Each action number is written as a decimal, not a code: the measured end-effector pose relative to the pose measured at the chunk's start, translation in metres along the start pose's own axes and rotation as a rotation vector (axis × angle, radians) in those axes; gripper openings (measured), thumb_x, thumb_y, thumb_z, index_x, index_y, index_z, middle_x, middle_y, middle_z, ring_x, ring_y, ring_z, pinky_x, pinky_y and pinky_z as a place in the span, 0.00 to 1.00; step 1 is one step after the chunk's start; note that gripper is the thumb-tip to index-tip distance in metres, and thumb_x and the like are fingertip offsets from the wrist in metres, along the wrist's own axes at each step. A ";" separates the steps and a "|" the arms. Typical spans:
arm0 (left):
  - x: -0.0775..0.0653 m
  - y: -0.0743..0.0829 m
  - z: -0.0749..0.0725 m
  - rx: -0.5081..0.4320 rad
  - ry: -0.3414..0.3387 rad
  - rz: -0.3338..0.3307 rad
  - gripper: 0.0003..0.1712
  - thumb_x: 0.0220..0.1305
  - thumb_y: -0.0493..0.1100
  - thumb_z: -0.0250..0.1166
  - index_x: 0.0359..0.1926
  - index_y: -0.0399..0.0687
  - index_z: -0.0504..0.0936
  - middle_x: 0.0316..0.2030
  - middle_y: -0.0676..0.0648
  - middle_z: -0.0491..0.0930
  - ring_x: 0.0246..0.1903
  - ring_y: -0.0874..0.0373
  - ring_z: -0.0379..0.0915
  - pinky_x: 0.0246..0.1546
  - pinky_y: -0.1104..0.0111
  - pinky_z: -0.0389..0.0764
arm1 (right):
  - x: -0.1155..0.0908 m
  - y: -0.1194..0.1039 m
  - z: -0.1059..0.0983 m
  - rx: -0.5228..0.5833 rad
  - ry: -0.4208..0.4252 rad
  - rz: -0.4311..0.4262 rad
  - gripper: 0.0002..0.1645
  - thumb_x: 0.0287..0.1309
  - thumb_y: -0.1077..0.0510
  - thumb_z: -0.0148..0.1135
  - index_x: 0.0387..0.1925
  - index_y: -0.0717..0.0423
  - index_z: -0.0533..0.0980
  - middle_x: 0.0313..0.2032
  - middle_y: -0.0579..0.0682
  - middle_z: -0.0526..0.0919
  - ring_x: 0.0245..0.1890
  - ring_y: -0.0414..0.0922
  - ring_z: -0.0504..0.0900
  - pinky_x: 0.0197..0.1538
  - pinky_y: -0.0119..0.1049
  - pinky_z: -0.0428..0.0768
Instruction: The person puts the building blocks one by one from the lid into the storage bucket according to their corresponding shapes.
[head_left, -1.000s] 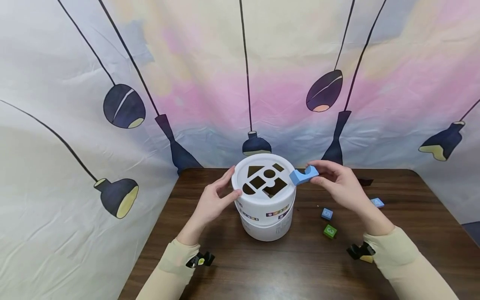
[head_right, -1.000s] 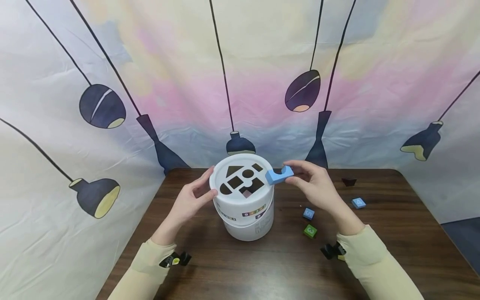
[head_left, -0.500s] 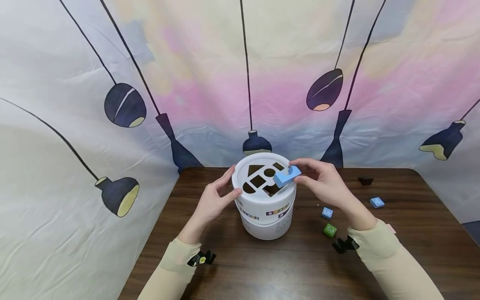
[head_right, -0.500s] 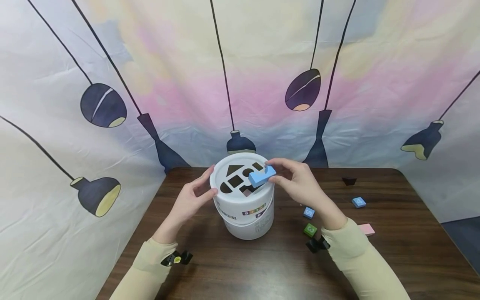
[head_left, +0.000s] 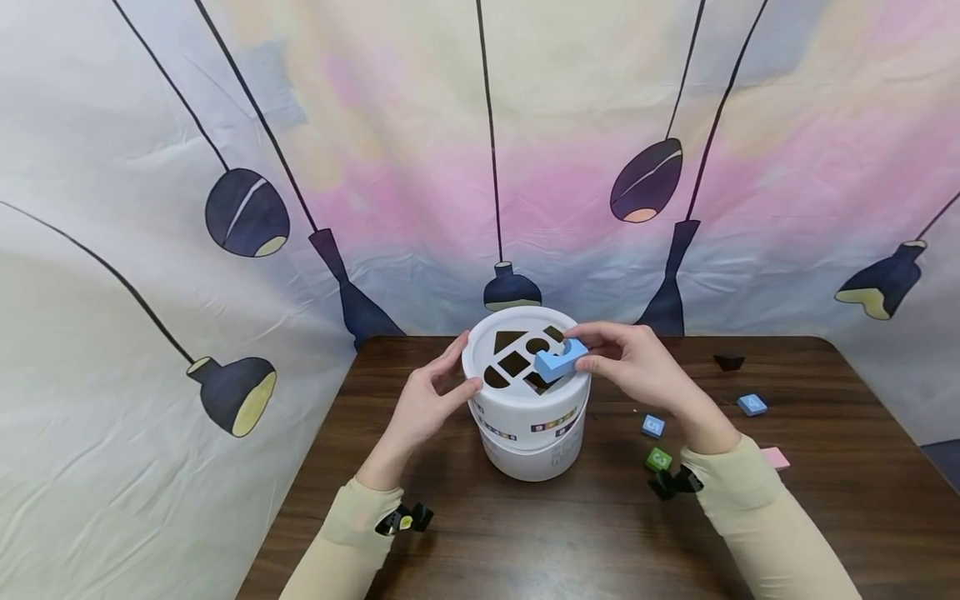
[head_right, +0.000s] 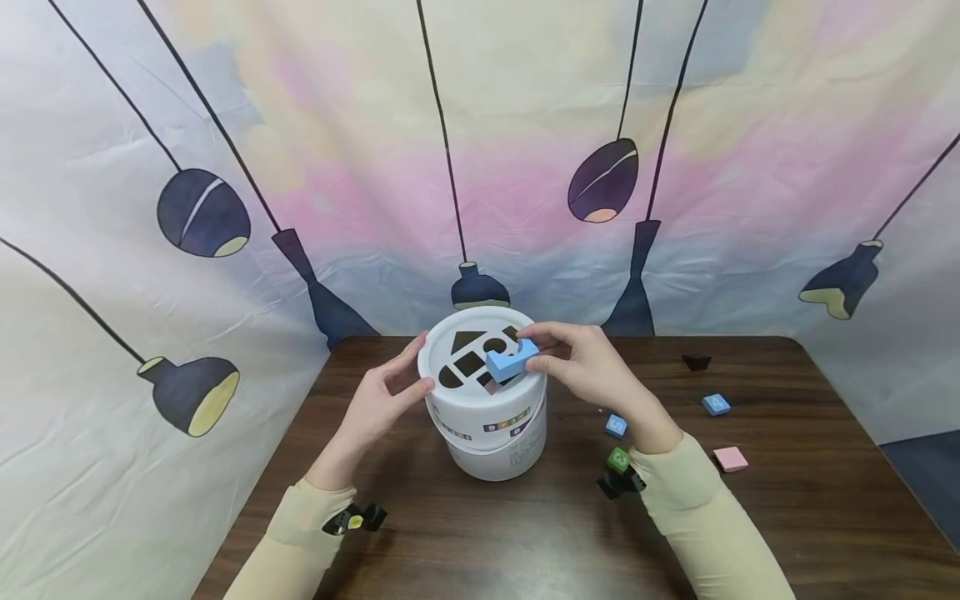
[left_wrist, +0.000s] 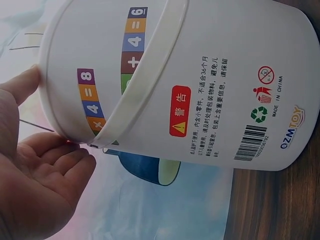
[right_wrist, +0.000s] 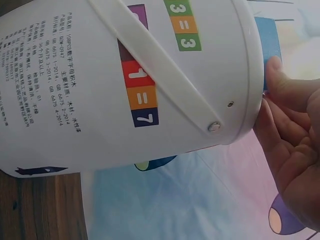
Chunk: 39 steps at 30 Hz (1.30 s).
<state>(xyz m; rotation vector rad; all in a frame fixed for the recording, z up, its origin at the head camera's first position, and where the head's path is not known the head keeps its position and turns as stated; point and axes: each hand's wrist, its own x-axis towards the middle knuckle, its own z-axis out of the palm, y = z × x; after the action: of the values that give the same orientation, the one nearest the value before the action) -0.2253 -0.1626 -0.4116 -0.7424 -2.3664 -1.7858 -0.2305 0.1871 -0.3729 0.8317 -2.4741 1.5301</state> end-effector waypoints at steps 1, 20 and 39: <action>0.000 0.000 0.000 -0.006 -0.001 0.001 0.42 0.72 0.41 0.73 0.82 0.50 0.66 0.80 0.51 0.63 0.76 0.51 0.63 0.71 0.38 0.66 | 0.001 0.001 0.001 -0.002 0.003 0.003 0.22 0.67 0.62 0.74 0.62 0.54 0.84 0.48 0.49 0.90 0.46 0.44 0.90 0.49 0.33 0.87; 0.003 0.005 -0.001 0.003 -0.015 -0.016 0.42 0.72 0.41 0.73 0.82 0.51 0.66 0.80 0.51 0.64 0.75 0.51 0.65 0.71 0.45 0.69 | 0.001 -0.009 0.004 -0.310 0.025 -0.140 0.27 0.62 0.60 0.78 0.63 0.52 0.86 0.51 0.49 0.91 0.42 0.40 0.87 0.42 0.38 0.85; 0.000 0.002 0.000 -0.033 -0.012 -0.004 0.42 0.72 0.39 0.72 0.82 0.47 0.65 0.80 0.49 0.62 0.77 0.49 0.63 0.72 0.40 0.66 | 0.003 -0.026 0.008 -0.460 -0.037 -0.056 0.26 0.67 0.56 0.75 0.65 0.49 0.84 0.47 0.47 0.92 0.44 0.42 0.88 0.45 0.46 0.84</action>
<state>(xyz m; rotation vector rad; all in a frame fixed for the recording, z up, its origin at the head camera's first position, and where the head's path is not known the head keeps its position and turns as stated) -0.2246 -0.1628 -0.4100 -0.7548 -2.3536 -1.8315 -0.2188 0.1705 -0.3552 0.8349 -2.6417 0.8732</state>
